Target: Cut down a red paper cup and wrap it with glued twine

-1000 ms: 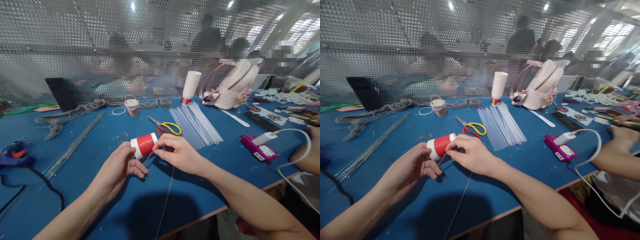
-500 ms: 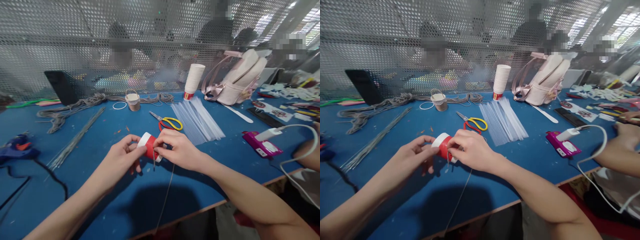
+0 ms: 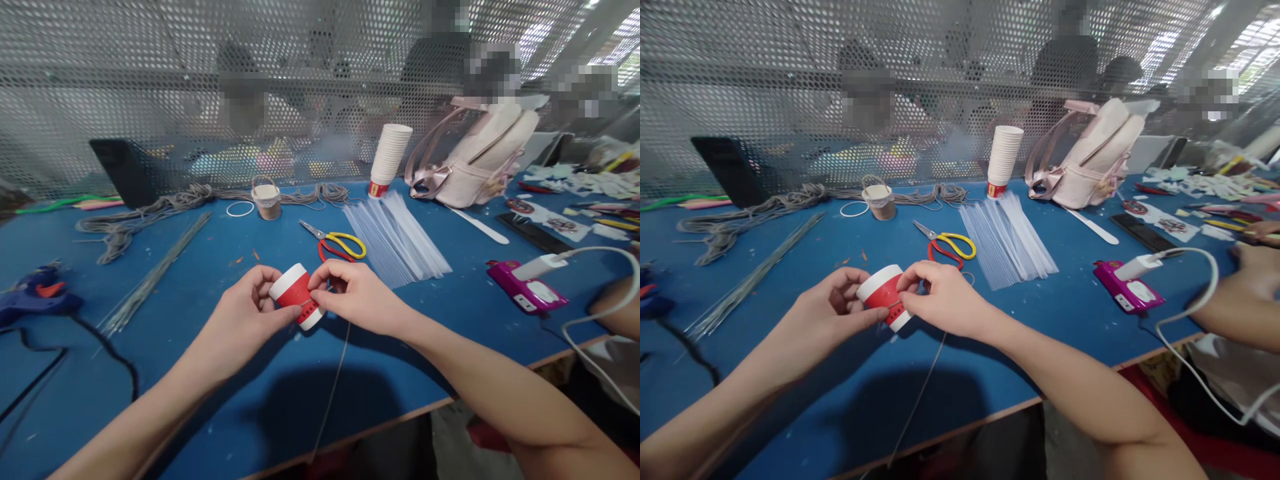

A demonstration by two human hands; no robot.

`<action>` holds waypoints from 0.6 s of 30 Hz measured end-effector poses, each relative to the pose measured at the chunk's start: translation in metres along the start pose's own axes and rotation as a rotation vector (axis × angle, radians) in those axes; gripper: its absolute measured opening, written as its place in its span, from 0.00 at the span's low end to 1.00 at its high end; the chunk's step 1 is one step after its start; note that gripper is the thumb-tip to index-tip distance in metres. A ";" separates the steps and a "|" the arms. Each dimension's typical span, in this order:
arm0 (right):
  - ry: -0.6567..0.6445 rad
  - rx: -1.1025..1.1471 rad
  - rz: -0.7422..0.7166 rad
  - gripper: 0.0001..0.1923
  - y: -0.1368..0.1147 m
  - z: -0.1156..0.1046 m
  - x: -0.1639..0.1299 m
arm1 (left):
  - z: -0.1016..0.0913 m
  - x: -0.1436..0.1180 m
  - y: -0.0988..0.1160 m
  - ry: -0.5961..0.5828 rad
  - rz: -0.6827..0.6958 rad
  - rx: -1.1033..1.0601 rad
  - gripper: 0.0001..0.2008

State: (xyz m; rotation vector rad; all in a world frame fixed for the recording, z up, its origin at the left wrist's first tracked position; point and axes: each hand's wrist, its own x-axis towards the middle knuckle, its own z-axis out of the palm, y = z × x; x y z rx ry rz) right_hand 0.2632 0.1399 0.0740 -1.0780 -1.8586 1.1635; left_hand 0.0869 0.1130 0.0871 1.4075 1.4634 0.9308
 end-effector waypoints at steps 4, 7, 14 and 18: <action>0.011 -0.013 -0.006 0.04 0.004 -0.003 0.003 | -0.001 0.000 -0.002 -0.024 -0.005 0.006 0.14; -0.021 -0.009 0.001 0.02 0.002 -0.006 0.002 | -0.001 0.000 -0.002 -0.032 -0.033 -0.003 0.15; -0.083 -0.189 -0.161 0.06 -0.006 -0.019 0.001 | -0.004 0.004 -0.004 -0.106 -0.072 0.015 0.18; -0.068 -0.166 -0.139 0.07 -0.006 -0.019 0.002 | -0.006 0.005 -0.005 -0.136 -0.097 -0.030 0.19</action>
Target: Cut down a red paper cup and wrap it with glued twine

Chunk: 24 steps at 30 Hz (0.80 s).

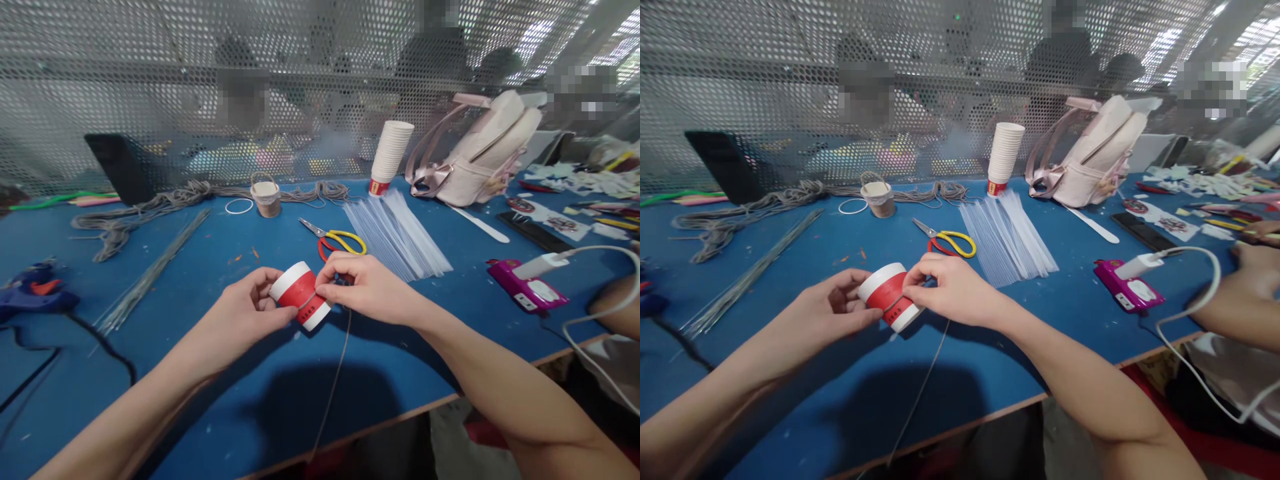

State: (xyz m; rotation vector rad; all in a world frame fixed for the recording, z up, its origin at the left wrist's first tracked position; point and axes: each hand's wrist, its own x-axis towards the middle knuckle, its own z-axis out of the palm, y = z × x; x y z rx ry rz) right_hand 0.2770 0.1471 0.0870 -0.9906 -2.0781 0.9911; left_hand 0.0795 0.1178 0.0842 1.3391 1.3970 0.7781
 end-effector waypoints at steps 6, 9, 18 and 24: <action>0.003 0.022 0.028 0.07 0.002 0.001 0.001 | 0.000 -0.003 0.004 -0.024 -0.010 -0.041 0.11; -0.026 0.123 0.083 0.05 0.004 0.000 0.001 | 0.000 -0.003 0.005 0.000 -0.041 -0.079 0.10; -0.013 0.441 0.215 0.04 0.010 0.004 0.006 | -0.004 0.000 0.005 0.096 0.010 -0.087 0.07; 0.066 0.545 0.283 0.03 0.010 0.004 0.009 | -0.006 0.002 0.004 0.105 0.016 -0.065 0.06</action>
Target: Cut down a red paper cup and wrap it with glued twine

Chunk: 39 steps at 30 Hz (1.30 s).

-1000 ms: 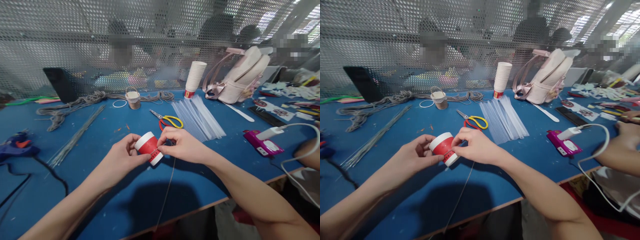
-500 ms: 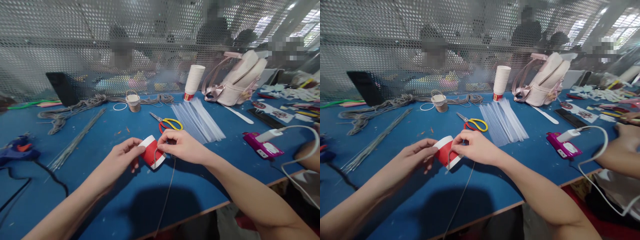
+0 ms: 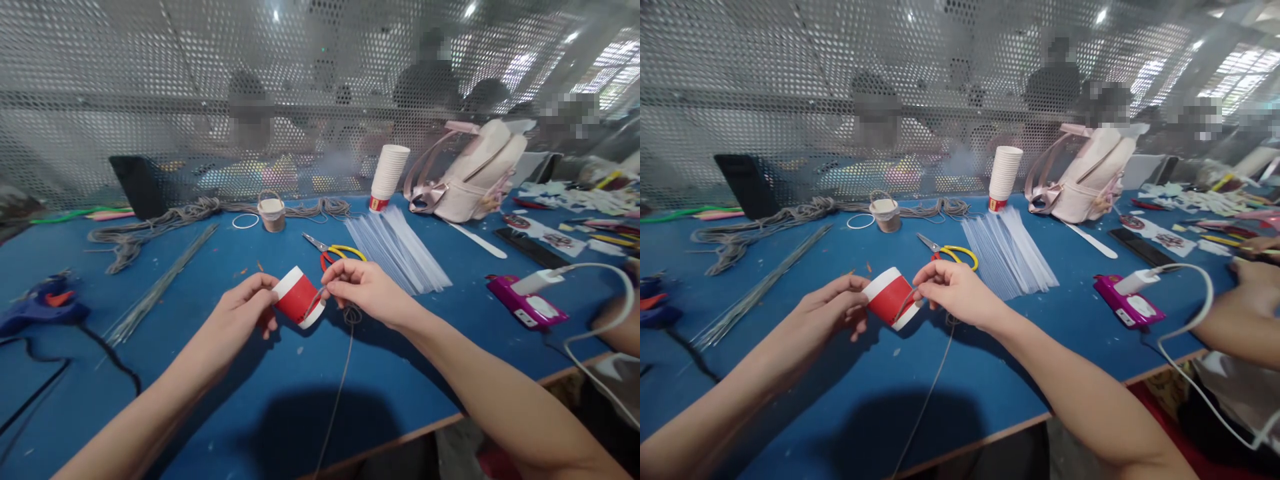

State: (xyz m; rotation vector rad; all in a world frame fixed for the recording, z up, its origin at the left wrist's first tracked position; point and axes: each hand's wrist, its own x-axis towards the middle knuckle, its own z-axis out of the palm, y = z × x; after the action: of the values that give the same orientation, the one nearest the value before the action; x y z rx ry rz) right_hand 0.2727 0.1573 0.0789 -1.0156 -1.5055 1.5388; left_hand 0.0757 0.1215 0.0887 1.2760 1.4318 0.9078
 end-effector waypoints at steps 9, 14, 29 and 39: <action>-0.020 -0.024 -0.043 0.06 0.003 0.002 -0.002 | 0.000 0.002 -0.006 -0.046 -0.002 -0.009 0.07; -0.007 -0.123 -0.042 0.03 0.000 0.002 -0.003 | 0.001 0.001 -0.005 -0.057 0.003 0.000 0.08; -0.076 -0.084 -0.084 0.04 -0.002 0.008 -0.010 | 0.005 -0.005 0.001 -0.094 0.046 0.137 0.11; 0.081 0.040 -0.116 0.04 0.005 0.003 -0.002 | 0.004 -0.006 -0.001 -0.096 0.044 0.211 0.13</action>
State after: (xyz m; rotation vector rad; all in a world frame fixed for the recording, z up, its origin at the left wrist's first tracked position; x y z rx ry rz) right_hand 0.2705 0.1544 0.0743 -0.9401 -1.4462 1.4249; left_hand 0.0796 0.1156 0.0877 1.4920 1.4578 0.7284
